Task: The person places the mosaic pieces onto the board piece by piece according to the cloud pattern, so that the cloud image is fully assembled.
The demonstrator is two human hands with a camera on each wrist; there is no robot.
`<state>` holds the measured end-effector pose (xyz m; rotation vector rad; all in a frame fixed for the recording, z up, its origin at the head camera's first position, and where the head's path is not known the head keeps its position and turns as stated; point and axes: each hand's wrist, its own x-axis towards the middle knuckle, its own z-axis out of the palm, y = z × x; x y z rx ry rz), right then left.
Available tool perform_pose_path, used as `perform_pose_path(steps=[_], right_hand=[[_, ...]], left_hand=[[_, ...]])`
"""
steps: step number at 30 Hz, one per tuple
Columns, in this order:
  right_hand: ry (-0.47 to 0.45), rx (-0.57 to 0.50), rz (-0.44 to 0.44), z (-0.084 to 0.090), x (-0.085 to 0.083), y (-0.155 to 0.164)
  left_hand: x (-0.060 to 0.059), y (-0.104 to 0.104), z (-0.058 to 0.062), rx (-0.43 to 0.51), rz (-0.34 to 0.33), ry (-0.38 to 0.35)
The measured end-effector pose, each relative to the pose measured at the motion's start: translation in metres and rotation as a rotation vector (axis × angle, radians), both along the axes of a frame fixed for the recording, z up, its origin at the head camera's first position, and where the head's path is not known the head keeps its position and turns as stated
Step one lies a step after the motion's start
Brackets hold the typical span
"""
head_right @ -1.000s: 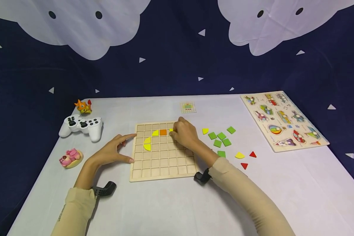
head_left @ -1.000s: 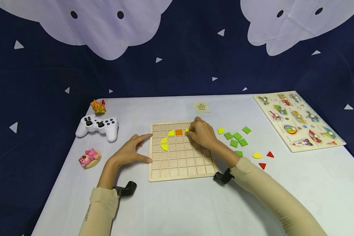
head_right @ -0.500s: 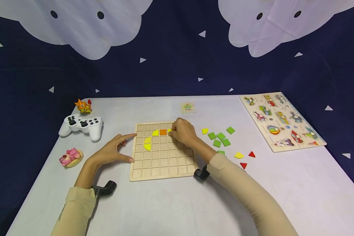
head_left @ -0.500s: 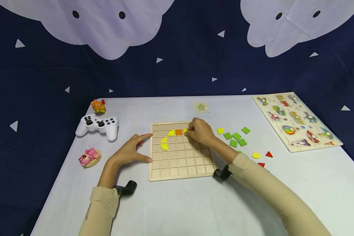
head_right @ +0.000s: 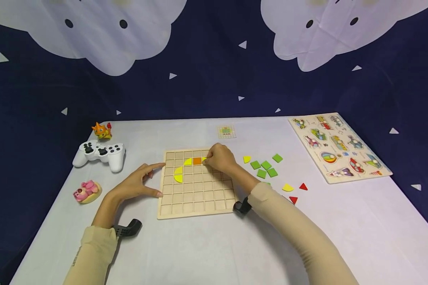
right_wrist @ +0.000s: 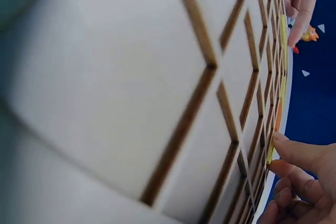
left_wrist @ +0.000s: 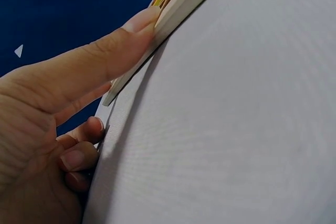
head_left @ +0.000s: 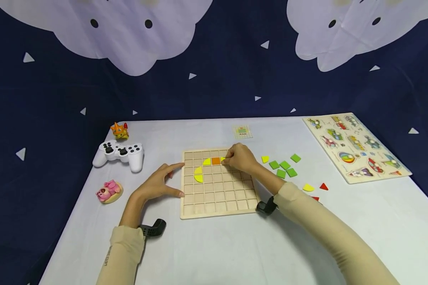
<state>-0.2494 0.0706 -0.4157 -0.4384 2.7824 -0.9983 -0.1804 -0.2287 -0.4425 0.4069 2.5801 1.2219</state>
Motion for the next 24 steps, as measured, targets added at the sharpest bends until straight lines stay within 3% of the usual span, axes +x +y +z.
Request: perform_pose_path(steps=[8,14,19,24], right_hand=[[0.024,0.068,0.053,0.006,0.0,0.001],[0.103,0.062,0.043,0.017,0.007,0.017],[0.163,0.096,0.01,0.026,0.022,0.052],[0.183,0.163,-0.047,0.023,0.039,0.101]], left_hand=[[0.0,0.0,0.0,0.0,0.003,-0.007],[0.001,0.0,0.0,-0.001,0.002,-0.004],[0.0,0.001,-0.001,-0.009,-0.002,0.005],[-0.001,0.0,-0.002,-0.017,0.002,0.001]])
